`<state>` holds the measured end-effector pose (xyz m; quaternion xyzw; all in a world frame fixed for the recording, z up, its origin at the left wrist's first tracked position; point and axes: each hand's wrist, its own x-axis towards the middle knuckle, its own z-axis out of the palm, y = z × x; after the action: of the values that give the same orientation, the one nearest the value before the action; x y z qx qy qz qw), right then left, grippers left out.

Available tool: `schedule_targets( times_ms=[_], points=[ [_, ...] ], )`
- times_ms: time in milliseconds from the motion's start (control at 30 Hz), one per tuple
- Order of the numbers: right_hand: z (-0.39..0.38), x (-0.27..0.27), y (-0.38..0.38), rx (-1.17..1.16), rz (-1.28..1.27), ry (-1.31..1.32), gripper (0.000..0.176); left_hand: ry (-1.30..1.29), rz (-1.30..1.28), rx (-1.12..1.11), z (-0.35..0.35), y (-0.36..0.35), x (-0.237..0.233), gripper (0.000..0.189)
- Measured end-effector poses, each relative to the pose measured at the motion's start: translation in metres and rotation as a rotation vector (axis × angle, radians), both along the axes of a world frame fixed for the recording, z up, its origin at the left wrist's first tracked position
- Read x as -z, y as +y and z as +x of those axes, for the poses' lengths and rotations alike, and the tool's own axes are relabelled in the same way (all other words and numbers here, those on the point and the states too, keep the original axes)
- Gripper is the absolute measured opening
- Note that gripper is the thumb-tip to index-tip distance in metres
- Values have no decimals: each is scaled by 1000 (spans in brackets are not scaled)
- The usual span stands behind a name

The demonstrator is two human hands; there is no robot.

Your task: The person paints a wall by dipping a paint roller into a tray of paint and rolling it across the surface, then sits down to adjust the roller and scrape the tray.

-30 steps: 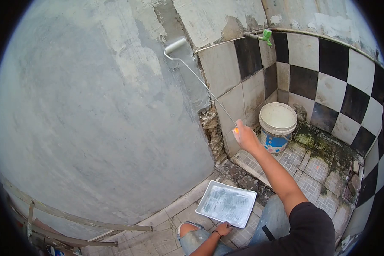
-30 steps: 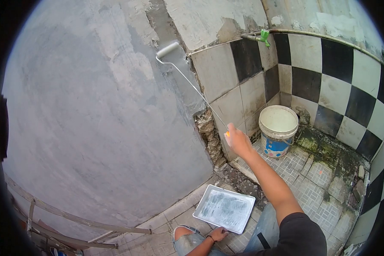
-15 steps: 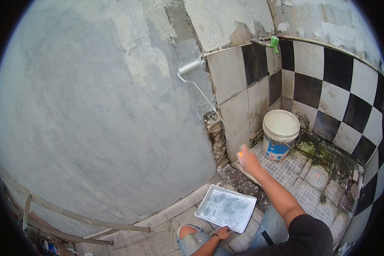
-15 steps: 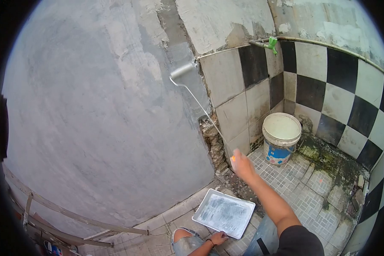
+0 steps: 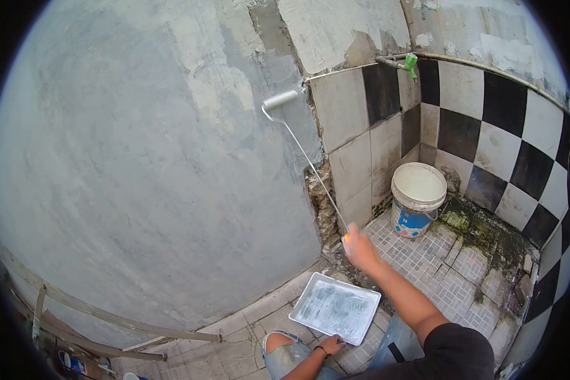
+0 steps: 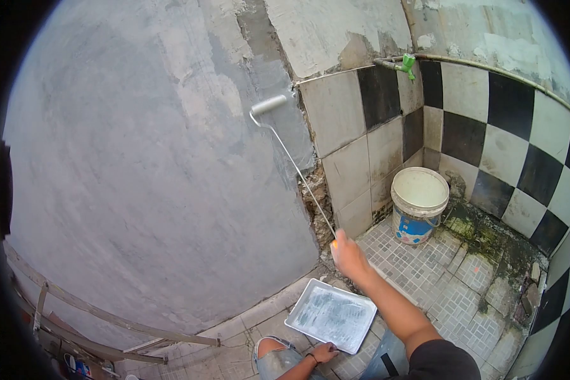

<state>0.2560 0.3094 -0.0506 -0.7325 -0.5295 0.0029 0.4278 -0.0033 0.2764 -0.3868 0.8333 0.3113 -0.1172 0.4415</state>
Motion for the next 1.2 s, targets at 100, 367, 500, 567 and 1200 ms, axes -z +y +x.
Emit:
schedule_targets(
  times_ms=[100,367,500,567,1200],
  points=[
    [-1,33,-11,60,-133,46,23,30,-22,28,0,1,0,49],
    [4,-22,5,149,30,-75,25,52,-32,24,2,-1,-7,48],
    [-12,-3,-7,130,-43,-22,24,-40,46,28,1,-1,4,45],
    [-16,10,-10,123,-117,31,25,-67,73,25,3,1,5,45],
    [22,55,-43,-272,286,757,30,32,-18,17,-10,3,-5,48]
  ],
)
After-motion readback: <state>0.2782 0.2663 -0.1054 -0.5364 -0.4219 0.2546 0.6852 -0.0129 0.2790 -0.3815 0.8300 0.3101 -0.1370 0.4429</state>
